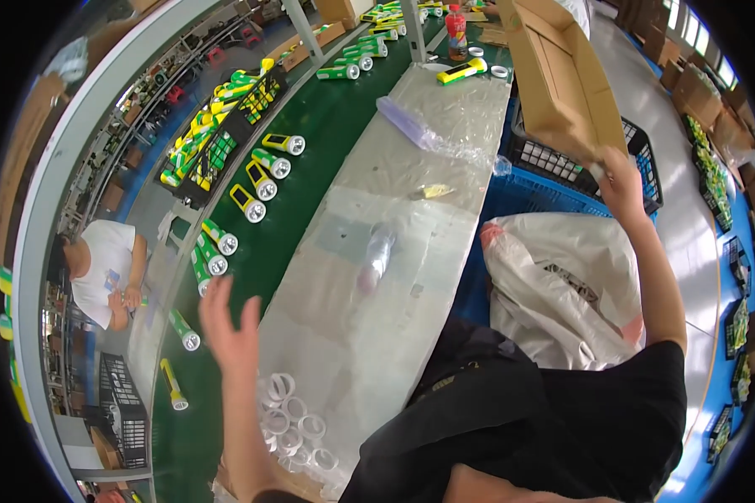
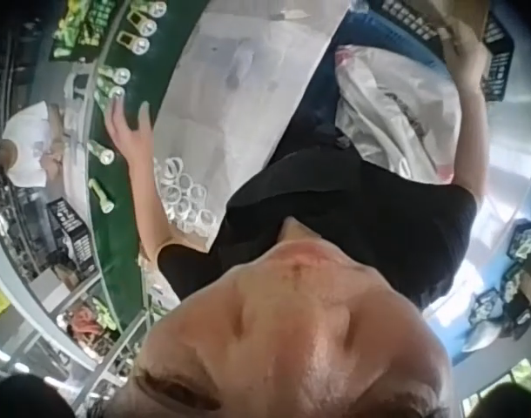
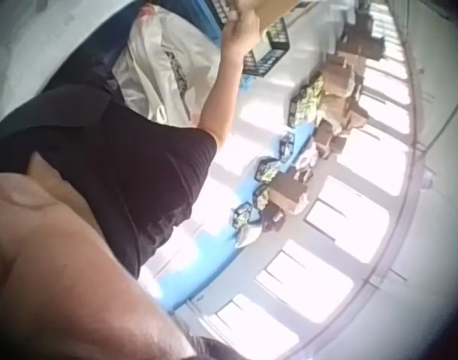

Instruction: Assembling hand-held flashlights by attaching plastic rings and lamp heads to the main body on a factory assembly line.

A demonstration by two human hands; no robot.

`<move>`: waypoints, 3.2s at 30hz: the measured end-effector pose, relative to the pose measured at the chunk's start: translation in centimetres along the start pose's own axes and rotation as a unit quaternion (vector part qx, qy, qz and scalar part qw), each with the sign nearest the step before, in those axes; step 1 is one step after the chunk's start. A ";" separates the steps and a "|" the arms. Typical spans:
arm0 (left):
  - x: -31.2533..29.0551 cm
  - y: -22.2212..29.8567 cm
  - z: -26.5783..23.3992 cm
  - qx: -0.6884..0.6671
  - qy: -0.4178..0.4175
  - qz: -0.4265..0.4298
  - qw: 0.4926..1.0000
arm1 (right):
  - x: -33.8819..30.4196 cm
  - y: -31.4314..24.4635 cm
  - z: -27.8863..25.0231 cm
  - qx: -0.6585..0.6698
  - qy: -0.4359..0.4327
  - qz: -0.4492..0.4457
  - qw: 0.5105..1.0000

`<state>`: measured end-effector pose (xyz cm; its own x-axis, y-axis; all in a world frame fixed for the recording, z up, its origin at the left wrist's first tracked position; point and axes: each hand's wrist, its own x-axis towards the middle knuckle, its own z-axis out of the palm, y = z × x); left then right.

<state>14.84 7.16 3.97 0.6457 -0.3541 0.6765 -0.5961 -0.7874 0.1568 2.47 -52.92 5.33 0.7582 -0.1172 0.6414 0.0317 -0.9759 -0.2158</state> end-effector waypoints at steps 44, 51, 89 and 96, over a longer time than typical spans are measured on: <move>22.8 9.2 23.4 -0.598 -0.182 -0.318 0.713 | 18.0 12.0 30.1 0.481 -0.003 0.306 0.822; 25.7 21.0 32.6 -0.686 -0.233 -0.299 0.621 | -0.5 7.6 10.6 0.550 0.046 0.247 0.796; -1.4 15.3 4.6 -0.694 -0.145 -0.131 0.693 | -5.7 -24.4 12.6 0.675 -0.672 0.119 0.280; -7.4 15.2 2.3 -0.623 0.061 -0.306 0.718 | -6.4 -29.0 12.1 0.567 -0.722 0.073 0.389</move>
<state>2.13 -3.35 -0.30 0.9669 -0.0274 0.2537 -0.2329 0.3118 0.9212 4.63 -21.69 -1.45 0.3541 0.8697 -0.3439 -0.4344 -0.1726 -0.8840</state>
